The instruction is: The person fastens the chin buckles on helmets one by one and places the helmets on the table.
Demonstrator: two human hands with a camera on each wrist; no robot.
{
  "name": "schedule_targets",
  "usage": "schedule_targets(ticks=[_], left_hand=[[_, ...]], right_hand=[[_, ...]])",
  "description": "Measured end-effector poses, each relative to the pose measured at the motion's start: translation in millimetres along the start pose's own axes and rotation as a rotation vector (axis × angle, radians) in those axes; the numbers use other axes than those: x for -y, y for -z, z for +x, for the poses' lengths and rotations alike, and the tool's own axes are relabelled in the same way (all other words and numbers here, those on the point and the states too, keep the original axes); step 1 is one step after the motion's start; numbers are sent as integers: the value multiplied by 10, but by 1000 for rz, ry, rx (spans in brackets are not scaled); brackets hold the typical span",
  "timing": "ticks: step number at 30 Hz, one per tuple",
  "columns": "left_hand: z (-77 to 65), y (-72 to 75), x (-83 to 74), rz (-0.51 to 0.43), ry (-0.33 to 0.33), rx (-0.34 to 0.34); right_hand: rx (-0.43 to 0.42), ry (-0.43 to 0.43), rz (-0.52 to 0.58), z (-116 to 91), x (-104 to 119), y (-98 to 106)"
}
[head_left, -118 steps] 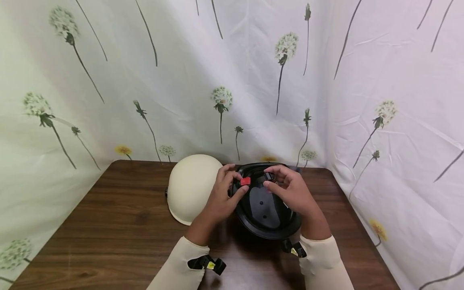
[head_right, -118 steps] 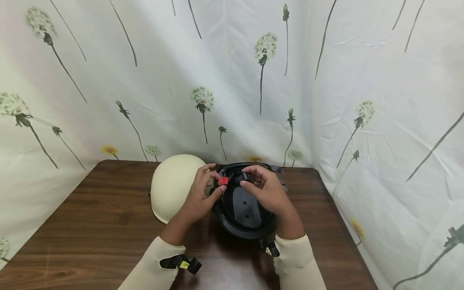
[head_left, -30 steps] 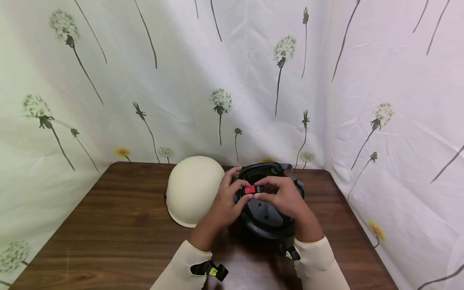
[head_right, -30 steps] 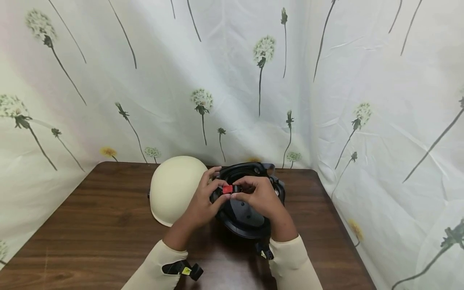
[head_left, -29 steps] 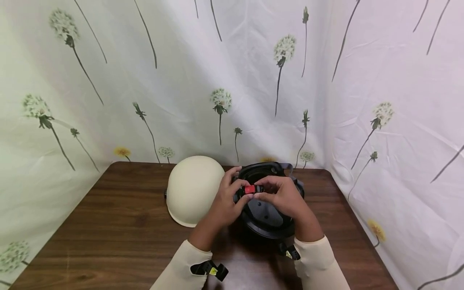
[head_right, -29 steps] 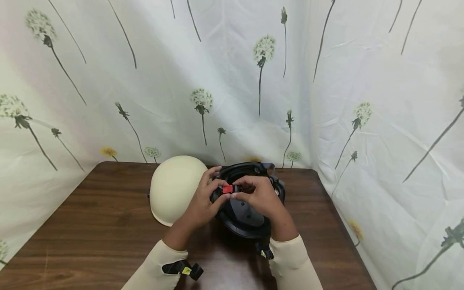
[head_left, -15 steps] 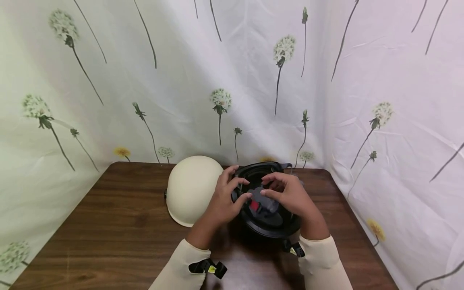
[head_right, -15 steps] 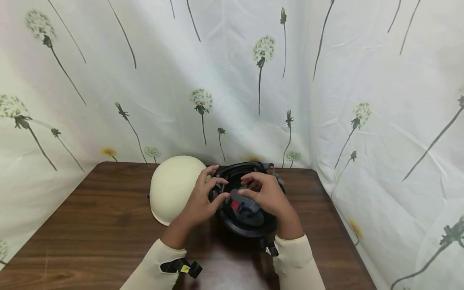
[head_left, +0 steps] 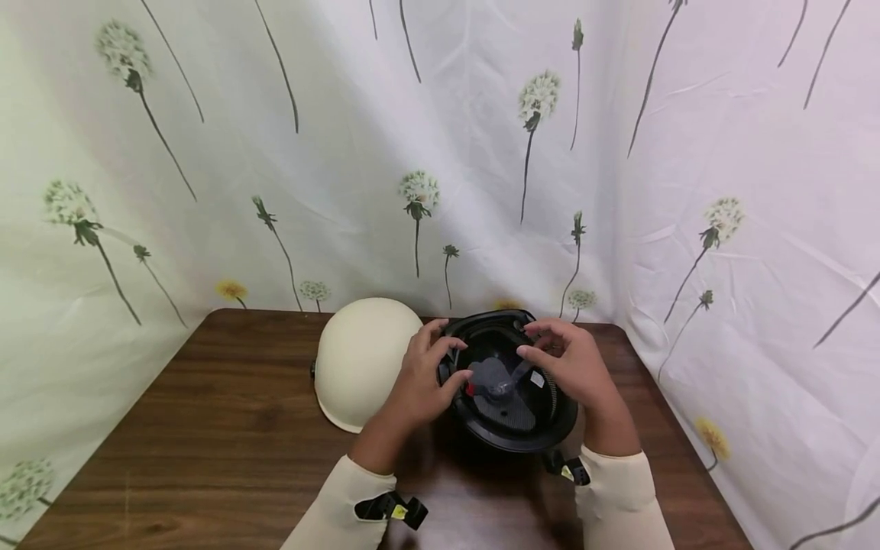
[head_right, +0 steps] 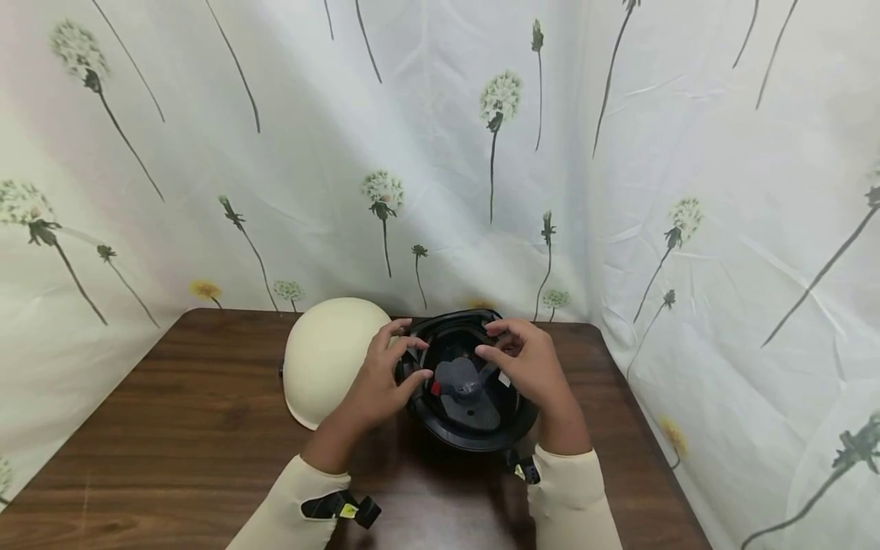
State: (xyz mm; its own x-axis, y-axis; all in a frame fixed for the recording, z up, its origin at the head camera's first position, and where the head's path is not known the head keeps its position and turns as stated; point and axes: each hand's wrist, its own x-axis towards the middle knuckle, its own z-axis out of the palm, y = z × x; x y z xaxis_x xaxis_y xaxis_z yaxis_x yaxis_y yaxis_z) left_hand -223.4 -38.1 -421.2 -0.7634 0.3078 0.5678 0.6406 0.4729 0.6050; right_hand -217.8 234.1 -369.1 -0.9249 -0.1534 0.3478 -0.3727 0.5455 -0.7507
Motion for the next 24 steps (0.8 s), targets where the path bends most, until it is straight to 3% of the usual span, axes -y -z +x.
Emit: schedule_targets(ticks=[4,15,18,24], left_hand=[[-5,46,19,31,15,19],[10,109,32,55,44,88],[7,112,41,60,65,119],[0,122,73,98,106,171]], right_hand=[[-46,-53,-45,17,-41,61],[-25,-109,-106,46,-160,168],[21,-124,-125,52,-215,185],[130,-233,-178,53,-336,227]])
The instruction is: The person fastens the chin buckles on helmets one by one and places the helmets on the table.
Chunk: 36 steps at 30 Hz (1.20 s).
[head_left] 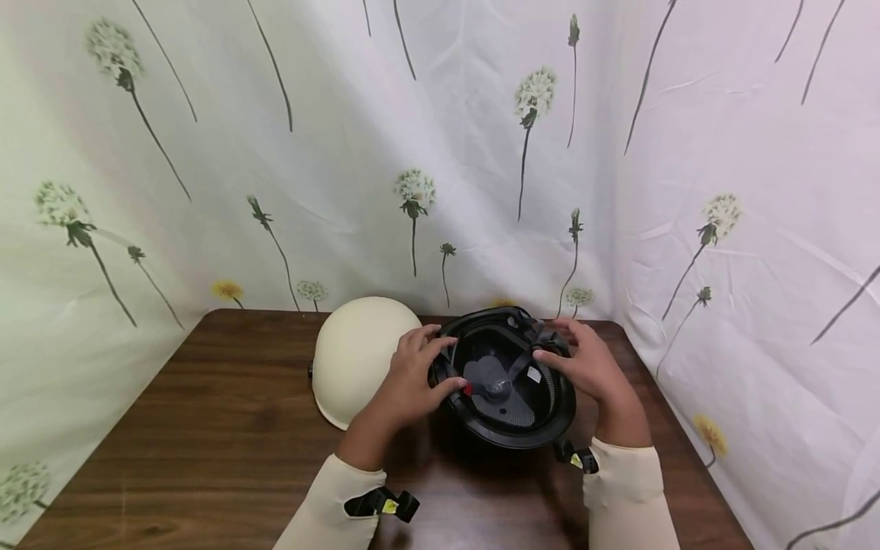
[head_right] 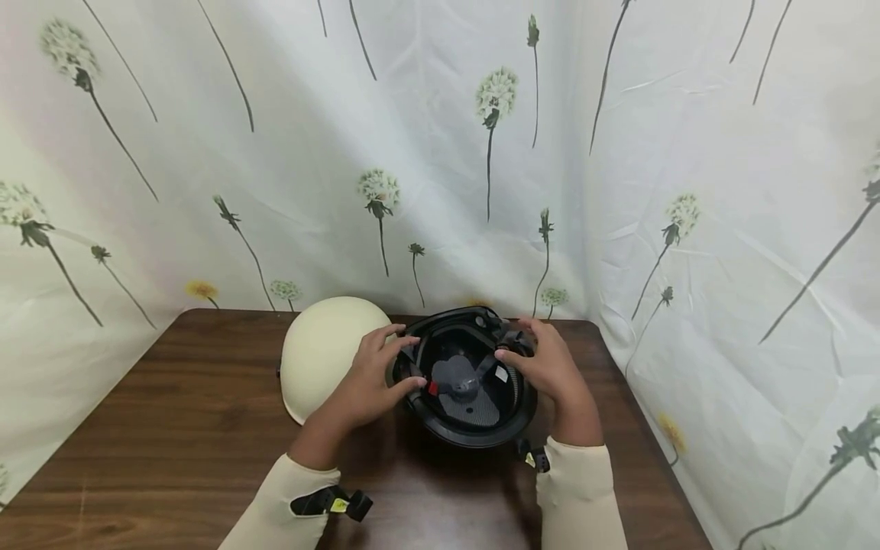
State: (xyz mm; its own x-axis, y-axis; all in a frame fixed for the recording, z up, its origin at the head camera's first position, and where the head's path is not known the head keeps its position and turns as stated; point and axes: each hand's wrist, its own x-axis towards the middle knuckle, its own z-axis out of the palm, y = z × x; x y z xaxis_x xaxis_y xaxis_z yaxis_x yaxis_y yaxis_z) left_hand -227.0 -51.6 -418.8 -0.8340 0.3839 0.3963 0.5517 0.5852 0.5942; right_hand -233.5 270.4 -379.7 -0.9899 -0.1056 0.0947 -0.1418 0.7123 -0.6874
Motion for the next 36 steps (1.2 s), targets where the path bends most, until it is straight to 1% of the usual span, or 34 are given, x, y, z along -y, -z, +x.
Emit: schedule_targets(ticks=[2,7,10,14,18,21,25,29,33,36], left_hand=[[-2,11,1,6,22,18],[-14,40,-21,11,76,71],[-17,48,-26,10,95,90],[-12,49,-42,16,127,107],[-8,14,-61,53,139,128],[-3,-51,-58,101,129,138],[8,-196,-49,157,120,149],[9,-340,-11,165,123,154],[8,-429,30,167,124,145],[7,-493,61,185,121,136]], right_hand=[[33,-41,-22,7,-29,1],[98,-87,-53,23,-75,-22],[117,-78,-65,28,-76,-33],[120,-44,-79,34,-69,-37],[106,-25,-90,14,-75,-20],[87,-13,-78,-9,-70,11],[53,19,-66,-44,-74,56],[26,66,-76,-84,-62,84],[14,128,-77,-120,-14,100],[17,173,-81,-143,29,100]])
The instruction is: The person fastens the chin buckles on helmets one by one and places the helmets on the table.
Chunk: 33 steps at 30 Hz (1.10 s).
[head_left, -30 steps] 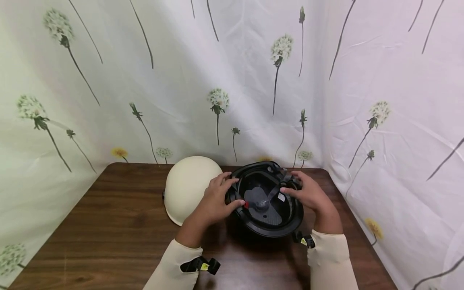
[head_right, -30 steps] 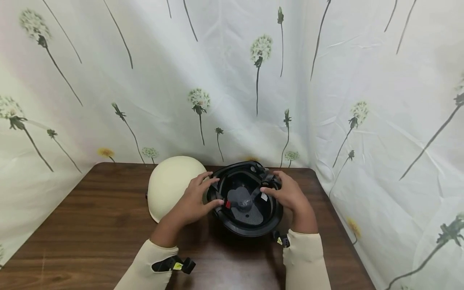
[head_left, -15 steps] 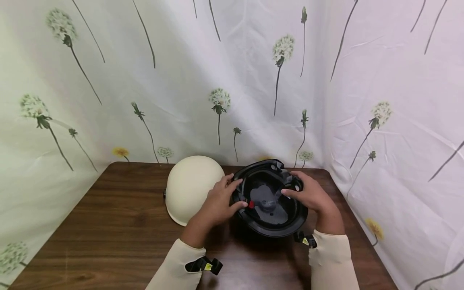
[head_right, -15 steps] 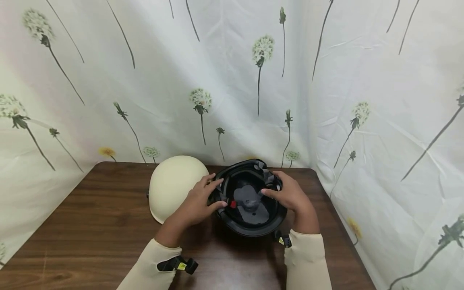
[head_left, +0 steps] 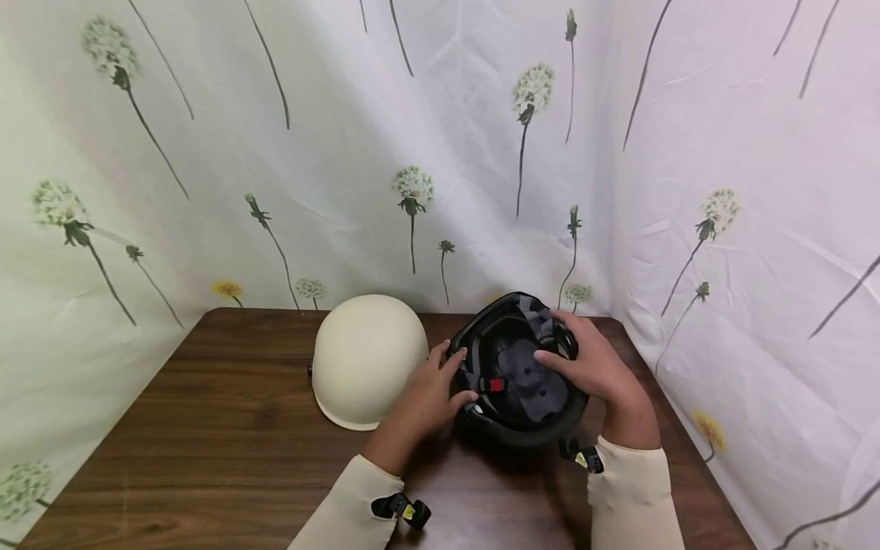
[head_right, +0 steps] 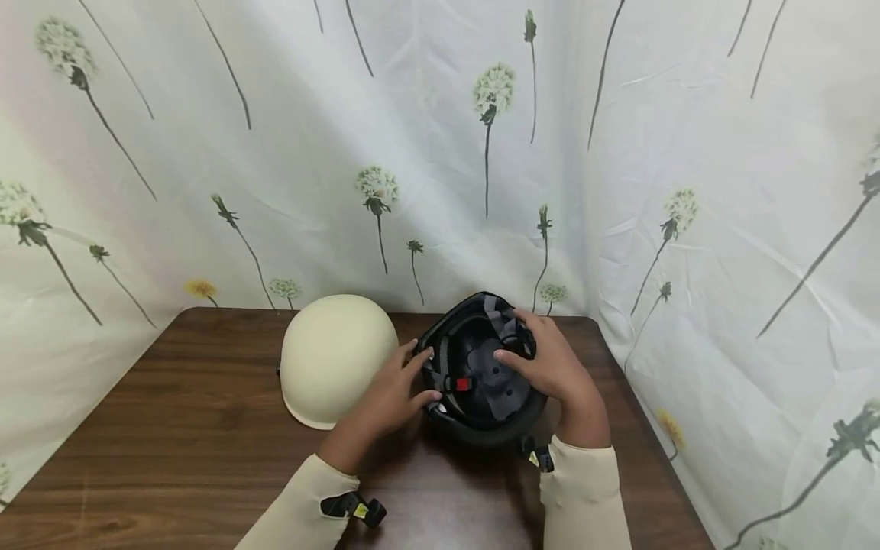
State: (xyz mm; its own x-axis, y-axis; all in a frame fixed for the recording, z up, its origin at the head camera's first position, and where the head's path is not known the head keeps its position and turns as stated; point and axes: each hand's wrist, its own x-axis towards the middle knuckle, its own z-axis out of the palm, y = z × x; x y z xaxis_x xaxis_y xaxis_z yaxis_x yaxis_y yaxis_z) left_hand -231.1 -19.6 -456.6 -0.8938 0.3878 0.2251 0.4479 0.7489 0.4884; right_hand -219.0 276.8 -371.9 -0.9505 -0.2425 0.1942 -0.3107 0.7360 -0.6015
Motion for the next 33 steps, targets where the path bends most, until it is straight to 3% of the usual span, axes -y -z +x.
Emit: schedule_targets(ticks=[6,17,33], left_hand=[[22,-155,31,55,18,21],[21,-441,133,22,69,67],[18,-527,179,-5,66,140]], right_hand=[[12,19,-23,-22,78,-2],[58,63,-45,-41,229,-23],[90,82,-71,-122,244,82]])
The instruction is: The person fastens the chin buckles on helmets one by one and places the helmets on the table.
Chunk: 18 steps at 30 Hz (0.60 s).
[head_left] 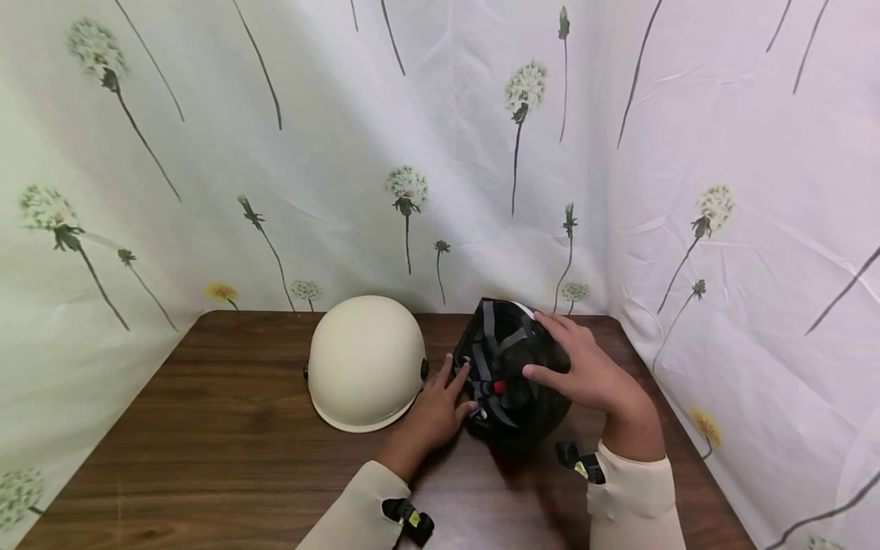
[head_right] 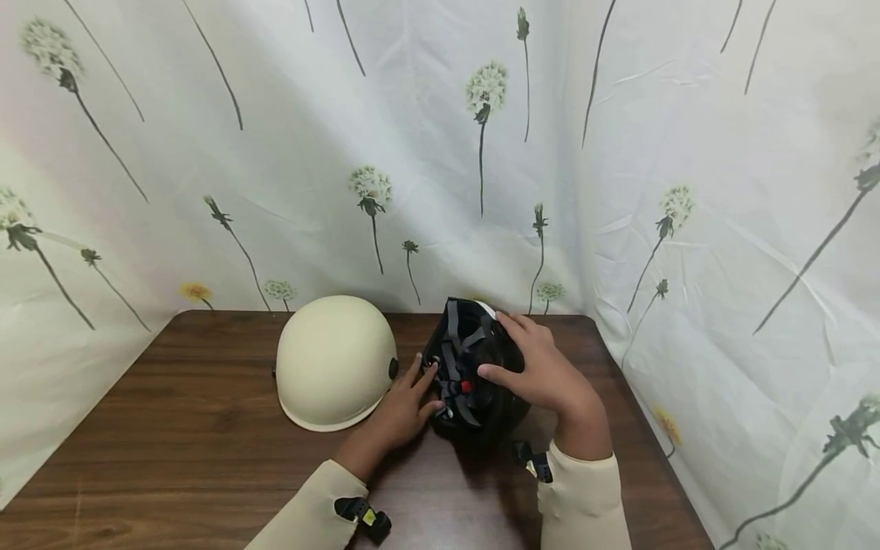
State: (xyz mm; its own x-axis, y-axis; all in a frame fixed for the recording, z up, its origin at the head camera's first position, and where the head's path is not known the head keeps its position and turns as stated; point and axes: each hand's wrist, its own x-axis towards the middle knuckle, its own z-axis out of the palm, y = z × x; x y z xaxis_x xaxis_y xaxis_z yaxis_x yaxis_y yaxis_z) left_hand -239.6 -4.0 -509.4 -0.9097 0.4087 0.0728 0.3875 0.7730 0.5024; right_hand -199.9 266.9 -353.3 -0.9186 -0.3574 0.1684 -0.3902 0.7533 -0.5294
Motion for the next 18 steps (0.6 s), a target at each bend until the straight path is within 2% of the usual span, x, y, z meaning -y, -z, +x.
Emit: schedule_targets(ticks=[7,11,18], left_hand=[[0,1,-1,33,-19,14],[-5,13,-6,12,-24,13],[6,20,25,-82,-40,-10]], right_hand=[[19,35,56,-60,-103,60],[45,64,99,-42,-169,65],[103,-3,153,-48,-151,92]])
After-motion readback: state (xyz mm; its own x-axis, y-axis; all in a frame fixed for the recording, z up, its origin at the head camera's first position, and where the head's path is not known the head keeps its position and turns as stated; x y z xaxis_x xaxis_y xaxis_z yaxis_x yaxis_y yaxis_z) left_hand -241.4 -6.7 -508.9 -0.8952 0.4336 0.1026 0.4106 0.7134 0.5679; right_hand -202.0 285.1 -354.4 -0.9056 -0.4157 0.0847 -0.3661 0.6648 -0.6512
